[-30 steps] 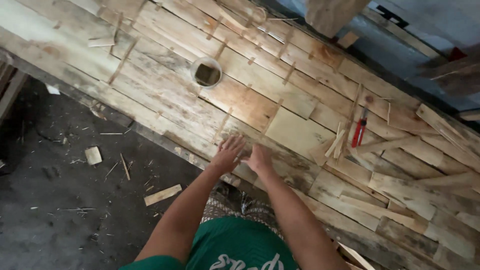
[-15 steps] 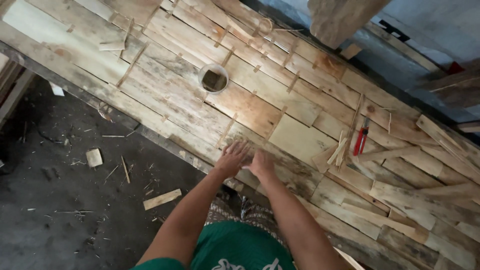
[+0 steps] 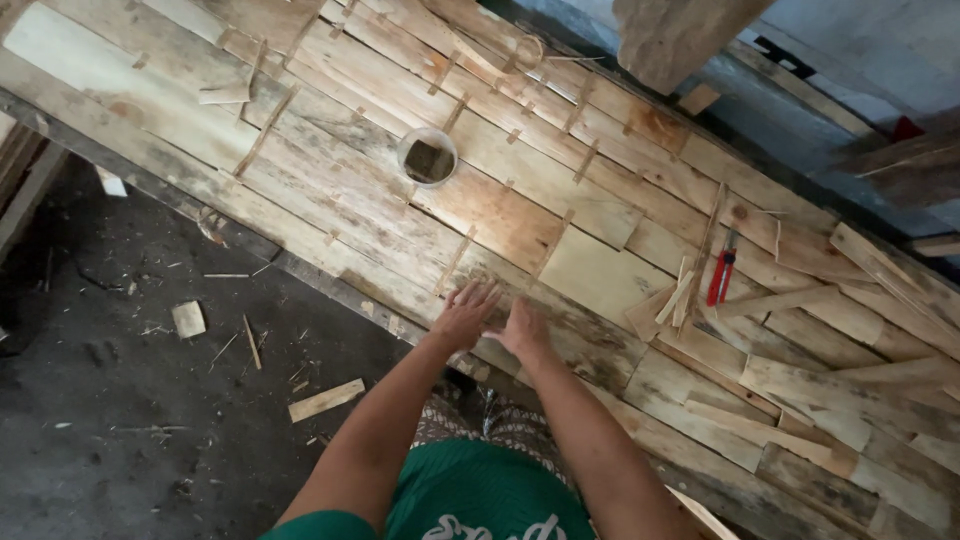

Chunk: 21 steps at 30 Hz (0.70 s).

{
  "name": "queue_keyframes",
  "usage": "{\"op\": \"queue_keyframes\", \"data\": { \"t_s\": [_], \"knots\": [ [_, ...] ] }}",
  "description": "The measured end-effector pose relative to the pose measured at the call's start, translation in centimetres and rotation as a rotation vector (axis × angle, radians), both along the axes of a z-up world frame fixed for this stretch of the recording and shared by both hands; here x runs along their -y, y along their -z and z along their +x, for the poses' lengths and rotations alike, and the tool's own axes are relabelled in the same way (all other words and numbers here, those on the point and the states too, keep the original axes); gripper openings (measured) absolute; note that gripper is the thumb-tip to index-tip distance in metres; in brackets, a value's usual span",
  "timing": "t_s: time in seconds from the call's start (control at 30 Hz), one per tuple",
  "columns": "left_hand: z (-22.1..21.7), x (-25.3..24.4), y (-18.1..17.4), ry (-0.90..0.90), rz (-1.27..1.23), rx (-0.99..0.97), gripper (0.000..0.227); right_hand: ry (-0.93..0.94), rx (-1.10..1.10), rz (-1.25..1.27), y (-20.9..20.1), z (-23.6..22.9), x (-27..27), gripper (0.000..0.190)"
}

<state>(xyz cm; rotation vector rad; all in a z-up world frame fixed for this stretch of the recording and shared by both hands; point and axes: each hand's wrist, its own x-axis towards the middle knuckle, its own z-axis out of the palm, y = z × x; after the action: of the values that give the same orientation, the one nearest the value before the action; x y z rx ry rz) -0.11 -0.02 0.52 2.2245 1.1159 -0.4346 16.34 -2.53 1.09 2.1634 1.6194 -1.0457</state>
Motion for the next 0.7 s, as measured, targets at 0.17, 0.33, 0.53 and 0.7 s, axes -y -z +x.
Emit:
{"op": "queue_keyframes", "data": {
  "t_s": [0.17,0.33,0.53,0.7],
  "knots": [
    [-0.1,-0.9,-1.3,-0.007,0.001,0.01,0.094,-0.03,-0.006,0.191,-1.6,-0.5,0.3,0.119],
    [-0.1,-0.7,-1.1,-0.018,-0.045,0.009,0.09,-0.089,-0.042,0.203,0.5,1.6,1.0,0.122],
    [-0.1,-0.2,2.5,-0.03,0.137,0.111,0.084,-0.001,-0.421,0.41,10.4,5.7,1.3,0.037],
    [0.0,0.1,-0.6,-0.132,0.067,0.134,0.08,0.059,-0.338,0.437,6.3,4.6,0.9,0.031]
  ]
}}
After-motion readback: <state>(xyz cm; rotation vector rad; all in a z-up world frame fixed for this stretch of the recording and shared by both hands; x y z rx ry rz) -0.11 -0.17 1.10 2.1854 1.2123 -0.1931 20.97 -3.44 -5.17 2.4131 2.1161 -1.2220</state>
